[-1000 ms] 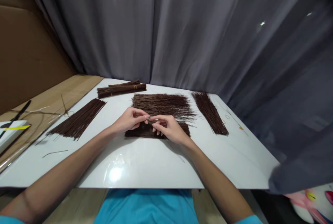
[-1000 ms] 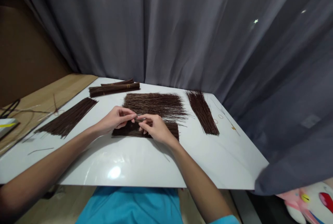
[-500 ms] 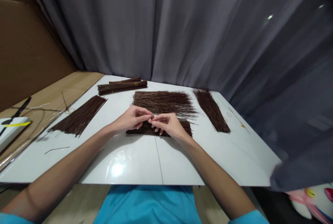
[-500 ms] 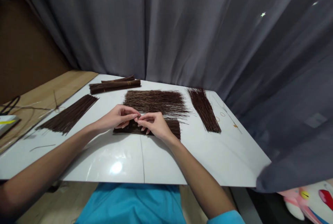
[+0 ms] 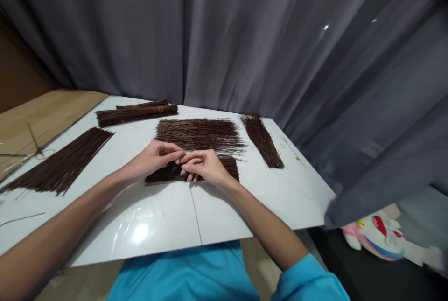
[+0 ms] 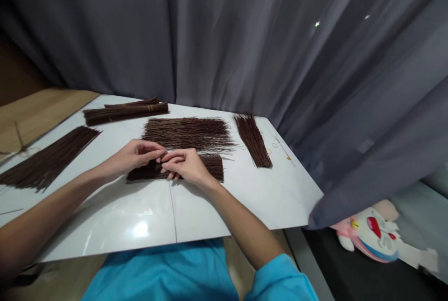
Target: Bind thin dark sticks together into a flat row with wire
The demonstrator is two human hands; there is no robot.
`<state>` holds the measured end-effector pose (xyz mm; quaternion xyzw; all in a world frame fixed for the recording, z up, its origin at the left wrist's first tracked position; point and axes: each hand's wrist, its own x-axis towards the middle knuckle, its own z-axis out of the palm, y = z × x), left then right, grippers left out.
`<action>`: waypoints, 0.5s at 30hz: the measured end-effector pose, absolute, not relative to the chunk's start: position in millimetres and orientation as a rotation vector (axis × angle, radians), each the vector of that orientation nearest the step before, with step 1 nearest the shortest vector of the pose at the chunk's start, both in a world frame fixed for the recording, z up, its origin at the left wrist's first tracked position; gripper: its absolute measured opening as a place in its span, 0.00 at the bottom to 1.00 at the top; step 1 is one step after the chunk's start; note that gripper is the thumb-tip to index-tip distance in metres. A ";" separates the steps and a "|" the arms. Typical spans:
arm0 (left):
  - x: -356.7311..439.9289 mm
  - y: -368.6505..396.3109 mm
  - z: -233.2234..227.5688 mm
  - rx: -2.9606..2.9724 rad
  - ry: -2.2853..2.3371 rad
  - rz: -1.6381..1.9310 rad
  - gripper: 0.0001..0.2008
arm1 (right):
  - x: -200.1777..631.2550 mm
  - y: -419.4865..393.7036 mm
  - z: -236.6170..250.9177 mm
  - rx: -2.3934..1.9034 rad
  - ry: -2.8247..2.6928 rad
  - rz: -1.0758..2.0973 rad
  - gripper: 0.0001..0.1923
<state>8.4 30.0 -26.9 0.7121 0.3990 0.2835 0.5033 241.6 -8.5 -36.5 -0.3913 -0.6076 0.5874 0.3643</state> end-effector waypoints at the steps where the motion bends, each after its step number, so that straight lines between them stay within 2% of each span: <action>1: 7.5 30.5 -27.3 1.731 0.985 0.681 0.22 | 241.8 -8.6 -36.4 -1.002 -1.559 1.516 0.17; 7: 6.4 28.1 -21.9 1.741 1.028 0.655 0.23 | 243.1 -7.9 -38.2 -0.984 -1.548 1.508 0.15; 15: 8.5 22.7 -13.8 1.634 0.912 0.631 0.22 | 243.5 -5.3 -41.2 -0.997 -1.551 1.473 0.20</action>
